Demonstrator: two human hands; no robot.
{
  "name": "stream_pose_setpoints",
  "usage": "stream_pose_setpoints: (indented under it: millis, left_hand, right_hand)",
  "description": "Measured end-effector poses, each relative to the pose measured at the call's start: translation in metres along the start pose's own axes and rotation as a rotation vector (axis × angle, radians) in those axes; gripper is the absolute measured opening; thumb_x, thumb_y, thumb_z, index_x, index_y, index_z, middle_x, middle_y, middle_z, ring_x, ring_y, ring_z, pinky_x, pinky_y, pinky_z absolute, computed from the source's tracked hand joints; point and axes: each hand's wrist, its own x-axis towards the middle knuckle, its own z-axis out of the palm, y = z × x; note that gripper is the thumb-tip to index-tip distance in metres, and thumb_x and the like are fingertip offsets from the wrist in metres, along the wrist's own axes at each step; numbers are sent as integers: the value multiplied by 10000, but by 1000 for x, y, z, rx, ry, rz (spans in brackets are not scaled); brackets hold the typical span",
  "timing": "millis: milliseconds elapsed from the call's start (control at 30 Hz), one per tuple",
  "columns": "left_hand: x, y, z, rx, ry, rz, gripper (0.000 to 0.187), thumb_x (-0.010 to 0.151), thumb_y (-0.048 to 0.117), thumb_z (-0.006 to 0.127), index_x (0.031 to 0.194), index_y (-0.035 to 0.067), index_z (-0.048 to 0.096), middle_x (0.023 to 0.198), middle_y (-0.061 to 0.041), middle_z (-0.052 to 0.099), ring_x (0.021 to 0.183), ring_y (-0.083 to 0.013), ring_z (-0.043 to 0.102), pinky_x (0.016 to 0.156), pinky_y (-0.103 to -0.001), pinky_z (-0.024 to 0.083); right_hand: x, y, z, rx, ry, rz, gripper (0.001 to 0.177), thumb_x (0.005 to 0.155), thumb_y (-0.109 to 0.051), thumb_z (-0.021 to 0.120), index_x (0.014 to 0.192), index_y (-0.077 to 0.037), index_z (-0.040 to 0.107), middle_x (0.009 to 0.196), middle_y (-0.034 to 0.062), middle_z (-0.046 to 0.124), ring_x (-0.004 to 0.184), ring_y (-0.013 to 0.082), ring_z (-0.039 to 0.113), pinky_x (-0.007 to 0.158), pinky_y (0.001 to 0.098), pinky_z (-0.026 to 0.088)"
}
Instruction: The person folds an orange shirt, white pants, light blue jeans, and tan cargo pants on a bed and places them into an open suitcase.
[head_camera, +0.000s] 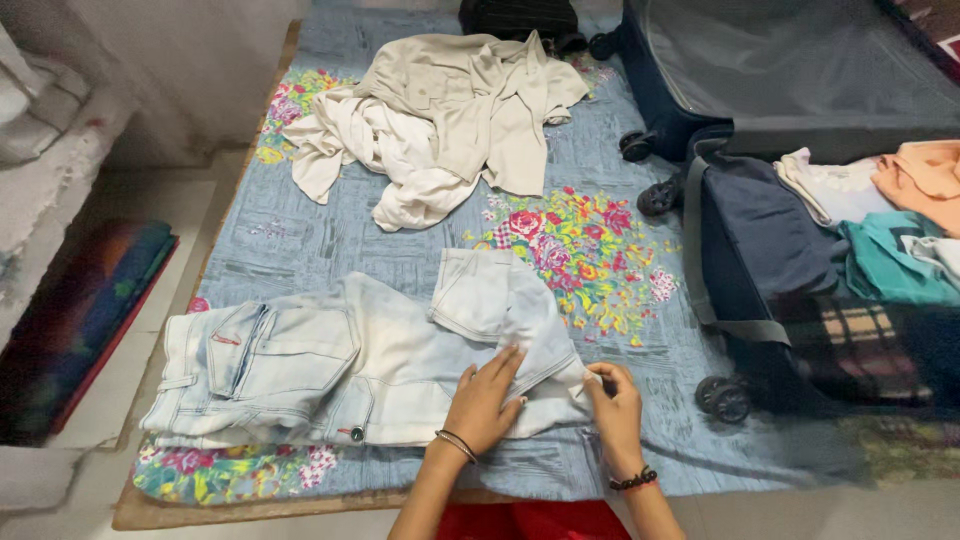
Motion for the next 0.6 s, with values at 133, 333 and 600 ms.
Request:
stream_pose_setpoints:
  millis: [133,333,600]
  left_hand:
    - [-1,4,12,31,-2,-97,747,818,377,754,1456,124,460,1577,-90,415,1425,-295,436,1156,-579,266]
    - [-6,-14,20,-482,257,-158,625,886,446,725,1400,141,540,1523,-63,531,1388,-240,523,1161,-506,324]
    - [-21,-69,28,-1816,580,-550,480,1014,319,598,1351,-22,590,1214,-142,689,1086,-273,655,905,-420,532]
  right_hand:
    - [46,0,5,-103,-137,-16,238,991,-214,651,1103,-23,740,966,94,767,872,162,694,792,312,531]
    - [66,-92,44,-398,-402,-251,286,849,-209,742,1082,-44,729,927,152,715,848,306,697,768,404,521]
    - [-9,-184,71,-416,-811,-885,295,881,-228,689,1099,-30,703,924,145,632,903,356,637,791,468,489]
